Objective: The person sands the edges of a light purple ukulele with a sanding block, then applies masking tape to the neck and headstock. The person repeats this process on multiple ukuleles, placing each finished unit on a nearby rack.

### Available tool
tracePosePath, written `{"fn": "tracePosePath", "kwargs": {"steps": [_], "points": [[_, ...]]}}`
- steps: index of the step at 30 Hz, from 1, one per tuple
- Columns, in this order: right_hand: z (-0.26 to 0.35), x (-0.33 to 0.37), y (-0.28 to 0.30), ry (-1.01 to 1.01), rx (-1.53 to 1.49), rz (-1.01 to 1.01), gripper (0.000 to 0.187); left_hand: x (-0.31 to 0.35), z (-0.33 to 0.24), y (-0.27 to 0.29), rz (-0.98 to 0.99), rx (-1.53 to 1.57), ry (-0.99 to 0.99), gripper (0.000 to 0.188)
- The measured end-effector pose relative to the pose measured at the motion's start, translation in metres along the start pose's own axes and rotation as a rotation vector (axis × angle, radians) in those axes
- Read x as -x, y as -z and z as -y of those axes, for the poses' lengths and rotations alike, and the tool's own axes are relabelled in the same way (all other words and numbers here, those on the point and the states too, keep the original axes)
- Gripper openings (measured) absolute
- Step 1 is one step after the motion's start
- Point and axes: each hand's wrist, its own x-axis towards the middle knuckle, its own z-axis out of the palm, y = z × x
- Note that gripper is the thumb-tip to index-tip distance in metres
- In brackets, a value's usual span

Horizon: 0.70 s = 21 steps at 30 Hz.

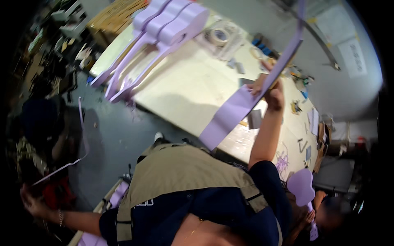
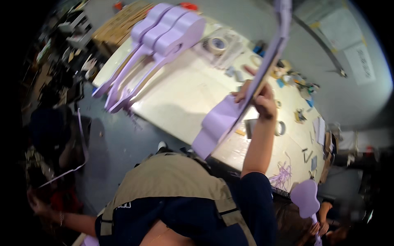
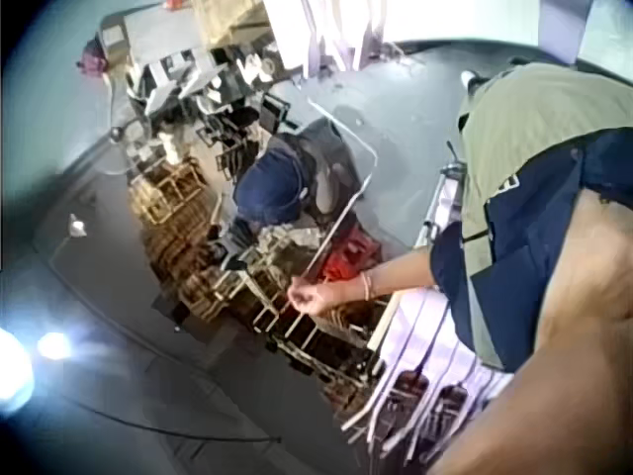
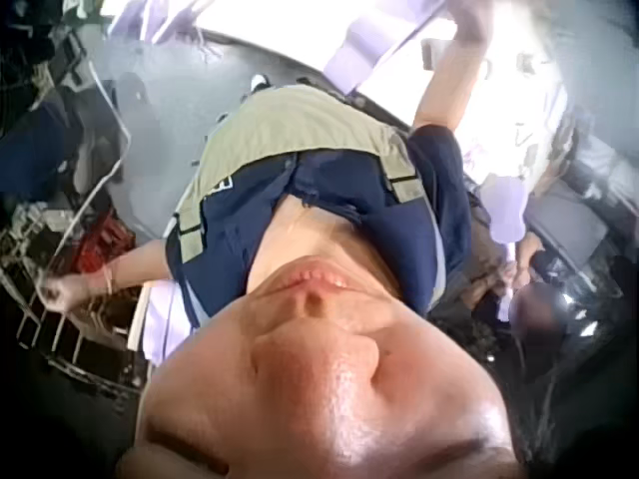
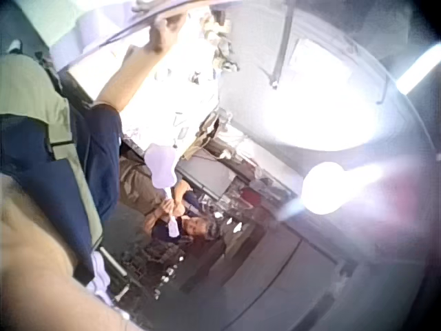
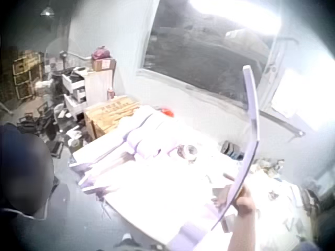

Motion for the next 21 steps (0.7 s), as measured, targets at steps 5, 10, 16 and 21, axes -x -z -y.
{"fn": "tracePosePath", "kwargs": {"steps": [5, 10, 16, 21], "points": [[-0.033, 0.014, -0.065, 0.116, 0.772, -0.549, 0.081, 0.134, -0.025, -0.069, 0.771, -0.142, 0.107, 0.007], [-0.057, -0.005, -0.075, 0.142, 0.883, -0.575, 0.069, 0.242, -0.023, -0.186, 1.454, -0.001, -0.038, 0.003], [-0.067, 0.007, -0.089, 0.015, 1.060, -0.640, 0.061, 0.266, -0.076, -0.318, 1.223, 0.348, -0.234, 0.010], [-0.064, 0.025, -0.090, 0.025, 0.852, -0.536, 0.040, 0.284, -0.081, -0.369, 0.698, 0.274, -0.639, 0.010]]}}
